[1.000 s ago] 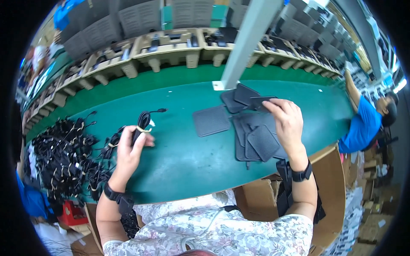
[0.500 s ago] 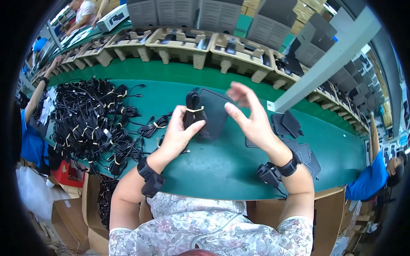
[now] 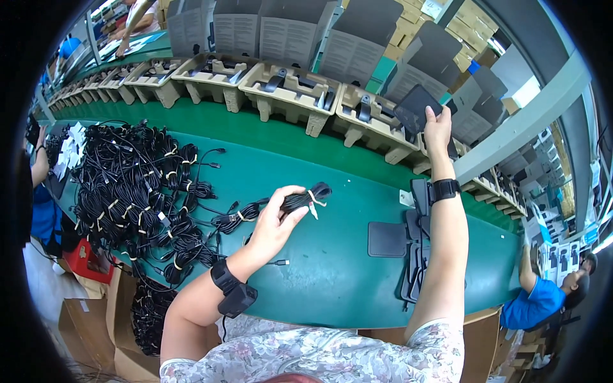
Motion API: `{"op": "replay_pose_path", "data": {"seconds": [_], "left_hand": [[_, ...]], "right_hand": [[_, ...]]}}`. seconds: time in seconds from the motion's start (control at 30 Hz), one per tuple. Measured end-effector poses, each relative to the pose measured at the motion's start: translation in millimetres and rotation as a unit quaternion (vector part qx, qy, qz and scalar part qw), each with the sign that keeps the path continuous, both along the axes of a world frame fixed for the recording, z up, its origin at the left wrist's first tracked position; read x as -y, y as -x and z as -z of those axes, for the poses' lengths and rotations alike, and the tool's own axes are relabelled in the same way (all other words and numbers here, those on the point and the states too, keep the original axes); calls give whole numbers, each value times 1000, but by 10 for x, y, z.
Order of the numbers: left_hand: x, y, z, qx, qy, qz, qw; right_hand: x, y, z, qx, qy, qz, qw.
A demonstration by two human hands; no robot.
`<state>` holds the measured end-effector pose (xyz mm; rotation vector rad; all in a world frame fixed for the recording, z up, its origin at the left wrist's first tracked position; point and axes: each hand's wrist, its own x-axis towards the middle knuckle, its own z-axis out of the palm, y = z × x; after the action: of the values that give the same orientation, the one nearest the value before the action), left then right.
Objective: The person picks up a cable from a pile, wraps it, and places it into a tray, then takes a black pad from a stack and places it into the same tray.
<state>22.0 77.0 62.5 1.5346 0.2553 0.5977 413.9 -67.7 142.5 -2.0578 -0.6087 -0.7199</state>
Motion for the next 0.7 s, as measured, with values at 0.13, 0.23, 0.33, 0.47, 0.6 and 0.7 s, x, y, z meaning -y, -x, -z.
{"op": "replay_pose_path", "data": {"seconds": [0.13, 0.23, 0.33, 0.47, 0.6, 0.7], "left_hand": [[-43, 27, 52, -30, 17, 6, 999], [-51, 33, 66, -26, 47, 4, 999], [-53, -2, 67, -11, 54, -10, 998], [-32, -27, 41, 14, 44, -29, 998], [-61, -10, 47, 11, 52, -33, 998], [-47, -21, 37, 25, 50, -37, 998]], "right_hand": [[-262, -33, -50, -80, 6, -44, 996], [-336, -13, -103, -193, 3, -45, 980], [-370, -200, -54, -181, 89, -123, 972], [-237, -399, 108, -124, 150, -96, 976], [-302, 351, 132, 191, 331, 48, 923], [-446, 1082, 69, 38, 170, -280, 944]]}}
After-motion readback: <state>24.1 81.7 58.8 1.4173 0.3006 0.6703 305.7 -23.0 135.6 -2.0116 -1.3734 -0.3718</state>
